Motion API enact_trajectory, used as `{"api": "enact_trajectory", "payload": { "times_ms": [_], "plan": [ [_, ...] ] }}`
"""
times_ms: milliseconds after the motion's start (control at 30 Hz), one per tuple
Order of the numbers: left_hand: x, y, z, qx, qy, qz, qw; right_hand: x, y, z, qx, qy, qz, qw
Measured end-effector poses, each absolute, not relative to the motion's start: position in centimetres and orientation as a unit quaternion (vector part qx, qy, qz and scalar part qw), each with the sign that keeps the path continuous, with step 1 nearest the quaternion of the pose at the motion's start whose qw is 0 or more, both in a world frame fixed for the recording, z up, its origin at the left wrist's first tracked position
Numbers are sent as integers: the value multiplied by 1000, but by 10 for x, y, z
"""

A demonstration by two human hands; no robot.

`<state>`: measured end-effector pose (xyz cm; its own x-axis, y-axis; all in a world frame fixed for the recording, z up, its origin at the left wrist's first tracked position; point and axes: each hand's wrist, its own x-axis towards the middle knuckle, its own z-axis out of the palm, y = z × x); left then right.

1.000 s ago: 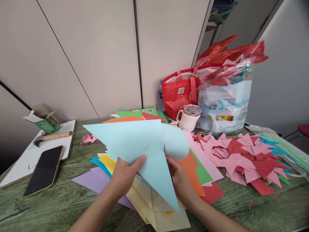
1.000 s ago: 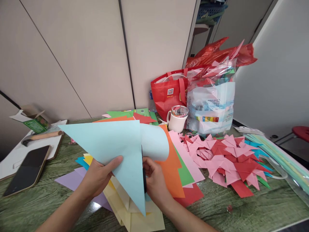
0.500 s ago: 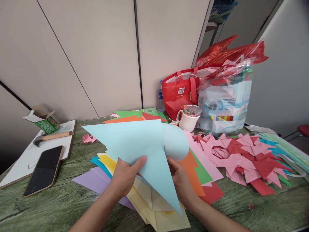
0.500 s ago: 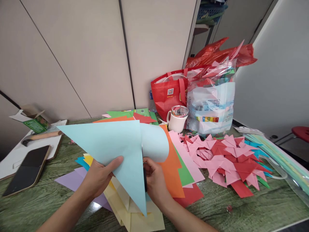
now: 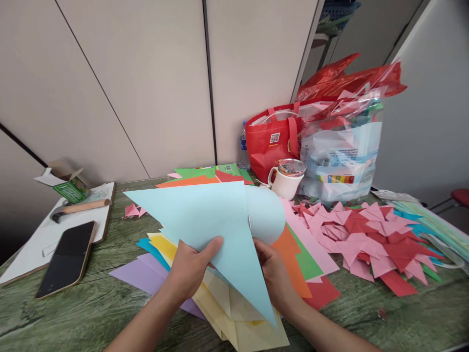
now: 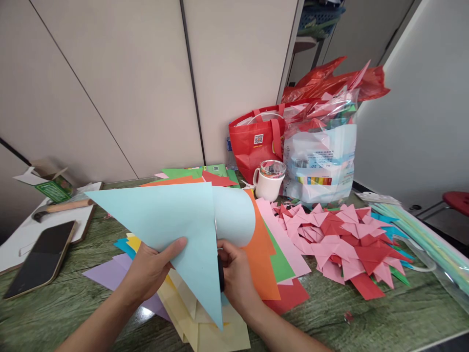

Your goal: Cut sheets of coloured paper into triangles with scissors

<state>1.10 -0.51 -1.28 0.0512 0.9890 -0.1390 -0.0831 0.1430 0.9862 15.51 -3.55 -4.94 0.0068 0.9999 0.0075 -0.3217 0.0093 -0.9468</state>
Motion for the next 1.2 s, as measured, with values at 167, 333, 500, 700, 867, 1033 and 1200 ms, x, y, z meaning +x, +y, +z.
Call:
{"api": "enact_trajectory", "payload": {
  "times_ms": [167, 333, 500, 700, 867, 1033, 1200],
  "plan": [
    [10, -5, -15, 460, 502, 470, 562, 156, -35, -52, -414, -411, 568, 580],
    [0, -1, -8, 489, 445, 480, 577, 158, -35, -52, -417, -423, 556, 581],
    [-8, 4, 7, 461, 423, 519, 582, 158, -35, -52, -433, -451, 528, 575],
    [-13, 3, 3, 499, 480, 505, 515, 157, -36, -52, -440, -443, 535, 569],
    [-19, 3, -4, 565, 545, 474, 400, 157, -37, -47, -423, -449, 542, 571],
    [-17, 4, -3, 545, 520, 481, 449, 156, -37, -41, -408, -448, 539, 585],
    [-13, 4, 1, 509, 525, 494, 472, 156, -36, -41, -404, -459, 545, 574]
  ]
}}
